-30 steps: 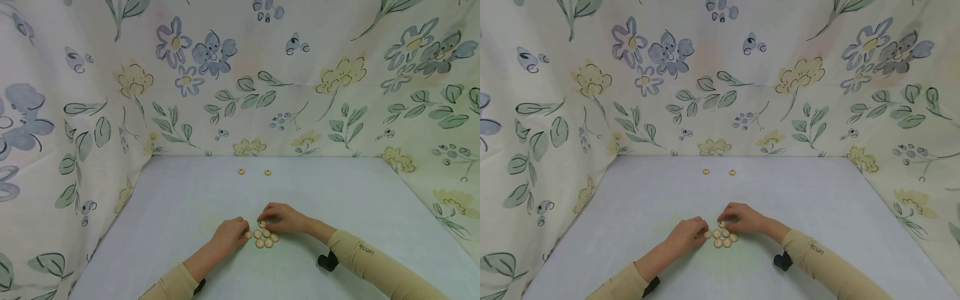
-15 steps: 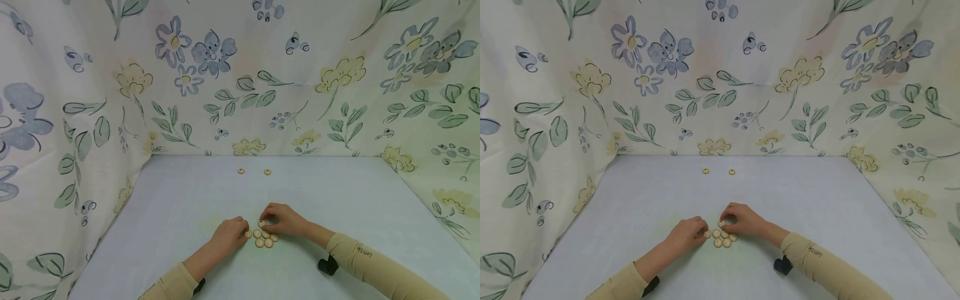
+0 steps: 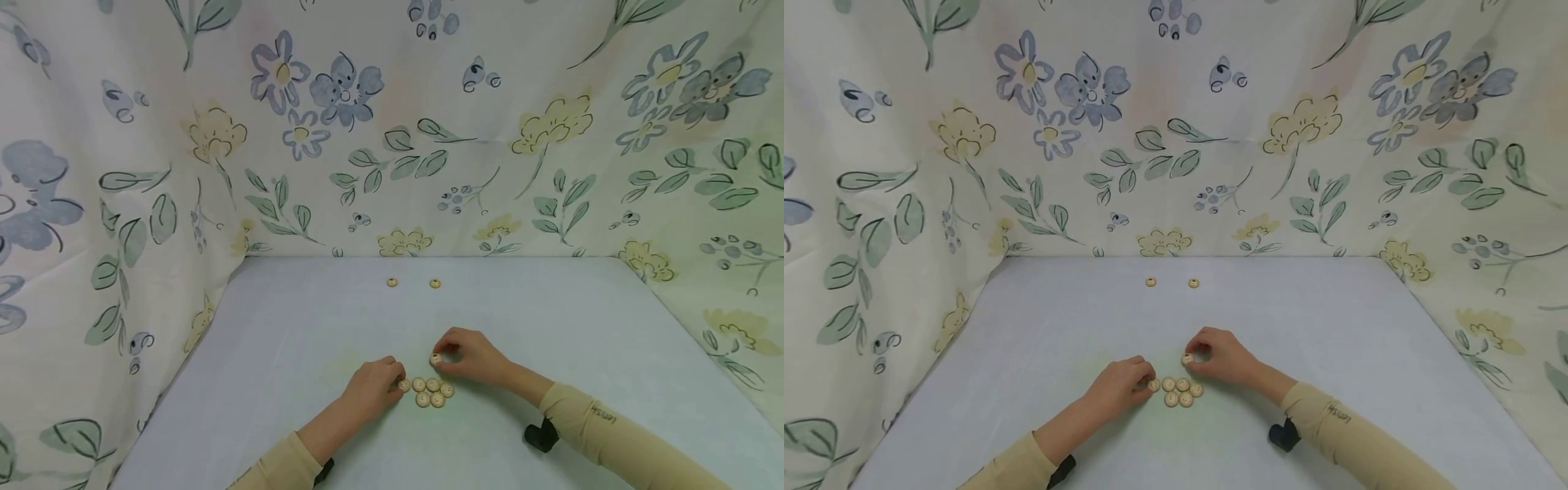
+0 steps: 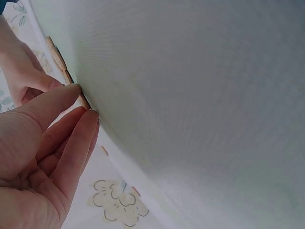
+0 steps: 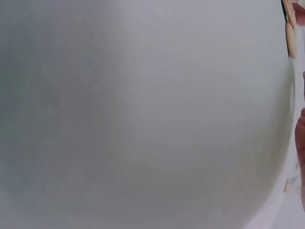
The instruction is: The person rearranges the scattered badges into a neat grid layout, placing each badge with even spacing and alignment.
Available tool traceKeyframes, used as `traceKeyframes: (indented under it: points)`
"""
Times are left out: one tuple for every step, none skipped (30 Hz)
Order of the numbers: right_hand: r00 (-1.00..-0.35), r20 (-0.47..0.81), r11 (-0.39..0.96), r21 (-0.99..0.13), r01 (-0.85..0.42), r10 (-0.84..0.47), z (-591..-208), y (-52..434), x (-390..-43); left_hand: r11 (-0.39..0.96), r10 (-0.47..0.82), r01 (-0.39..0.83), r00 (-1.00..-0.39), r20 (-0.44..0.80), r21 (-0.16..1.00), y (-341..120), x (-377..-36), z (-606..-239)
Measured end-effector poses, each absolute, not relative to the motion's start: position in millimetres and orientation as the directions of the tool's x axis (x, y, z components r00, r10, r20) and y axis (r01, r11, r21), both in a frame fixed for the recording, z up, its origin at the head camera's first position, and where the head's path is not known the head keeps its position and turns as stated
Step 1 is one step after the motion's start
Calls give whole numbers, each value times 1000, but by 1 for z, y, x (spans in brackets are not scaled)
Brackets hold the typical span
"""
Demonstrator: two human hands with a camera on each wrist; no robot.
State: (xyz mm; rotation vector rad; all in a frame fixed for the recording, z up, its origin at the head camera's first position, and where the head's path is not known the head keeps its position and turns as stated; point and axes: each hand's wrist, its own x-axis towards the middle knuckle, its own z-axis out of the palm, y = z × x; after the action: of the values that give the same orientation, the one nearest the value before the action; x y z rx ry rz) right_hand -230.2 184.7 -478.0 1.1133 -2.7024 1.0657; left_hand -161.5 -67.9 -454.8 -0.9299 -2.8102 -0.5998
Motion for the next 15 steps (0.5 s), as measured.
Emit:
traceKeyframes:
  points:
    - [-750,270,516,-585,-626,-604,-477,187,-231,733,547,596,-803,237,329,-68,-161,-455]
    - [-757,269,525,-584,-619,-595,-477,188,-233,733,546,595,-804,237,328,-68,-161,-455]
    - [-764,266,531,-586,-612,-588,-476,190,-234,734,545,594,-804,236,328,-68,-161,-455]
    - [-771,261,539,-588,-604,-580,-476,192,-236,735,545,593,-805,234,328,-67,-161,-455]
    - [-779,258,547,-589,-595,-571,-475,194,-238,737,545,592,-806,233,325,-67,-161,-454]
    - [-786,256,554,-590,-588,-562,-474,196,-240,739,544,592,-806,232,322,-67,-161,-454]
    - [-793,253,562,-588,-581,-554,-474,198,-243,739,544,591,-807,231,322,-67,-161,-454]
    - [-798,255,570,-585,-577,-546,-474,200,-246,740,544,590,-807,228,323,-67,-161,-454]
    - [-803,256,576,-584,-572,-538,-474,203,-249,740,544,589,-808,225,325,-67,-160,-453]
    - [-812,255,585,-584,-562,-525,-474,205,-252,741,544,588,-809,223,326,-66,-160,-453]
    - [-820,257,595,-582,-554,-512,-474,207,-255,741,542,586,-810,222,328,-66,-160,-453]
    - [-826,258,601,-583,-547,-501,-475,210,-258,742,541,584,-812,220,329,-66,-160,-453]
    - [-837,256,613,-583,-533,-484,-476,212,-262,742,541,583,-812,218,331,-66,-160,-453]
    - [-849,251,625,-586,-515,-465,-476,215,-266,743,540,581,-814,215,333,-66,-160,-453]
    - [-863,244,636,-593,-494,-443,-476,217,-269,744,539,579,-815,213,334,-66,-160,-453]
